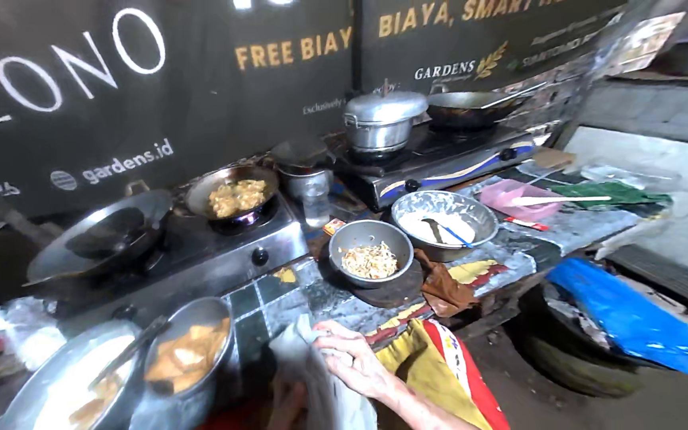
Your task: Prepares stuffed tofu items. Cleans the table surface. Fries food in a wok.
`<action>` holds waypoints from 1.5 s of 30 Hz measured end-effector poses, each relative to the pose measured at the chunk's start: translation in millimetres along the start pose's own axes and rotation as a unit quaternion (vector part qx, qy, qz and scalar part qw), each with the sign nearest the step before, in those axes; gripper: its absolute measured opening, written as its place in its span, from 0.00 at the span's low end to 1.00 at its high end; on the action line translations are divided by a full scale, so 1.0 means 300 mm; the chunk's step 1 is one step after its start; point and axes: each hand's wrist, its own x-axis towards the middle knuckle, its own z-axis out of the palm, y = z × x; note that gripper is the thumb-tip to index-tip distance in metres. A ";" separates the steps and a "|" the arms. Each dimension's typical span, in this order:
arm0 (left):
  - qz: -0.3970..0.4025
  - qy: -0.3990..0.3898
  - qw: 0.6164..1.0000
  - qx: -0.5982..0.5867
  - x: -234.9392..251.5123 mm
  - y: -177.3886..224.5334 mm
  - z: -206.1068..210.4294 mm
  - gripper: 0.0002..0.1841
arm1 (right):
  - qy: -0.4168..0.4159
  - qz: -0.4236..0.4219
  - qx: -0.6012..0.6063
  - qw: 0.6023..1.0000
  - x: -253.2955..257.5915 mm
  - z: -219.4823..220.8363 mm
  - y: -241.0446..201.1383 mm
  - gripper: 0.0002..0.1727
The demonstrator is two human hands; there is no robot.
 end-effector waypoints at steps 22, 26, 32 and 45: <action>0.056 -0.033 0.846 0.530 0.048 0.016 0.059 0.10 | -0.059 0.140 -0.083 0.985 -0.059 0.020 -0.043 0.20; 0.095 -0.059 0.824 0.555 0.040 -0.032 0.030 0.10 | -0.097 0.130 -0.139 0.977 -0.067 -0.012 -0.027 0.11; 0.076 -0.040 0.861 0.502 0.052 -0.034 -0.034 0.07 | -0.057 0.150 -0.177 0.971 -0.062 -0.043 -0.053 0.08; -0.109 0.023 0.987 0.112 0.031 -0.038 0.015 0.58 | -0.005 0.359 0.106 0.927 -0.029 -0.022 -0.121 0.13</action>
